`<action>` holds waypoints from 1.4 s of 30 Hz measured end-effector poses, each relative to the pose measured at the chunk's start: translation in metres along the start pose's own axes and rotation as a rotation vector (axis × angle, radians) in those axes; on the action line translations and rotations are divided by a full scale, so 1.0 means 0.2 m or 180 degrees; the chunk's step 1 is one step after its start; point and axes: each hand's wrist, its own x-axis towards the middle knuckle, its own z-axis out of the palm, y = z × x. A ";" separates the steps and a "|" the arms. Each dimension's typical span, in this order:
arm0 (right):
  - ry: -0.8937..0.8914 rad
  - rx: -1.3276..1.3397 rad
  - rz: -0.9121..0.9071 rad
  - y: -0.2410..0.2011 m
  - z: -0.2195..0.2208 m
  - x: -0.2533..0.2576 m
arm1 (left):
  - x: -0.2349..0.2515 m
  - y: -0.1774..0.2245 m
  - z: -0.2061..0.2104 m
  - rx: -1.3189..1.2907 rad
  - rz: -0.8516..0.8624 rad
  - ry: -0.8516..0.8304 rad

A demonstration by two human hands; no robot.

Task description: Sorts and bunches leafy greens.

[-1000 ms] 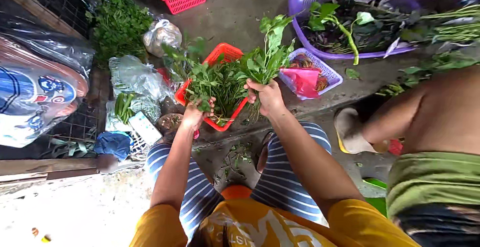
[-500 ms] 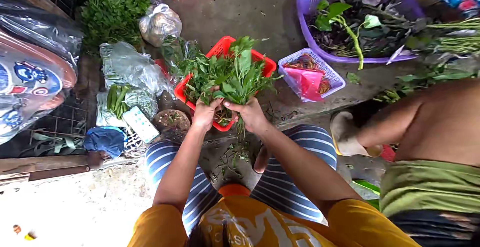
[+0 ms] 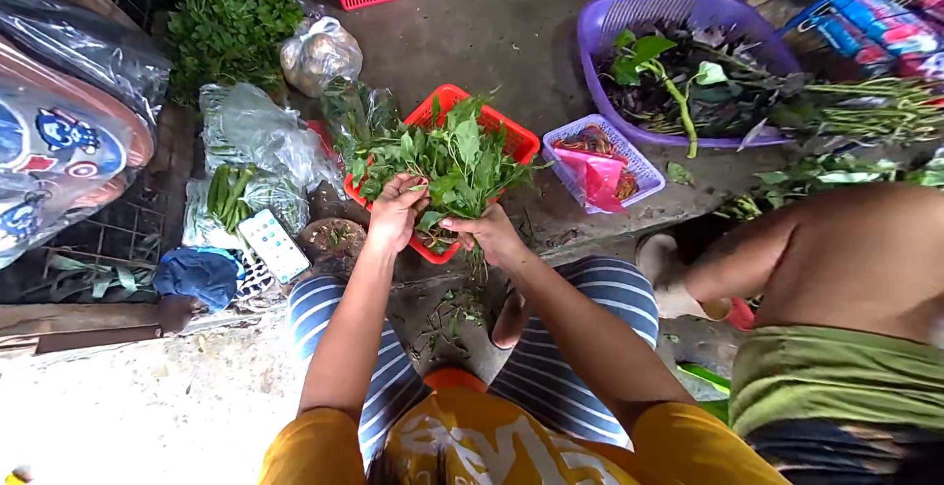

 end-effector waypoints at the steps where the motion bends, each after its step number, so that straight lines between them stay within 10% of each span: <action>1: 0.0005 -0.0034 0.0010 0.01 -0.01 0.00 | -0.01 -0.01 0.00 0.0061 0.0012 -0.0092; 12: -0.0435 -0.0323 0.0032 0.09 -0.06 0.00 | -0.01 -0.08 0.00 0.0139 0.0730 -0.0029; 25: -0.0288 -0.0557 0.0452 -0.01 -0.12 0.00 | -0.11 -0.01 0.00 0.3416 0.0828 -0.0656; 34: -0.0193 -0.0847 0.0017 -0.03 -0.08 -0.08 | -0.09 -0.07 -0.08 0.0069 -0.0165 -0.0275; 42: -0.0287 -0.1547 -0.0609 0.02 -0.19 0.03 | -0.18 -0.14 -0.03 -0.0336 -0.0352 -0.0593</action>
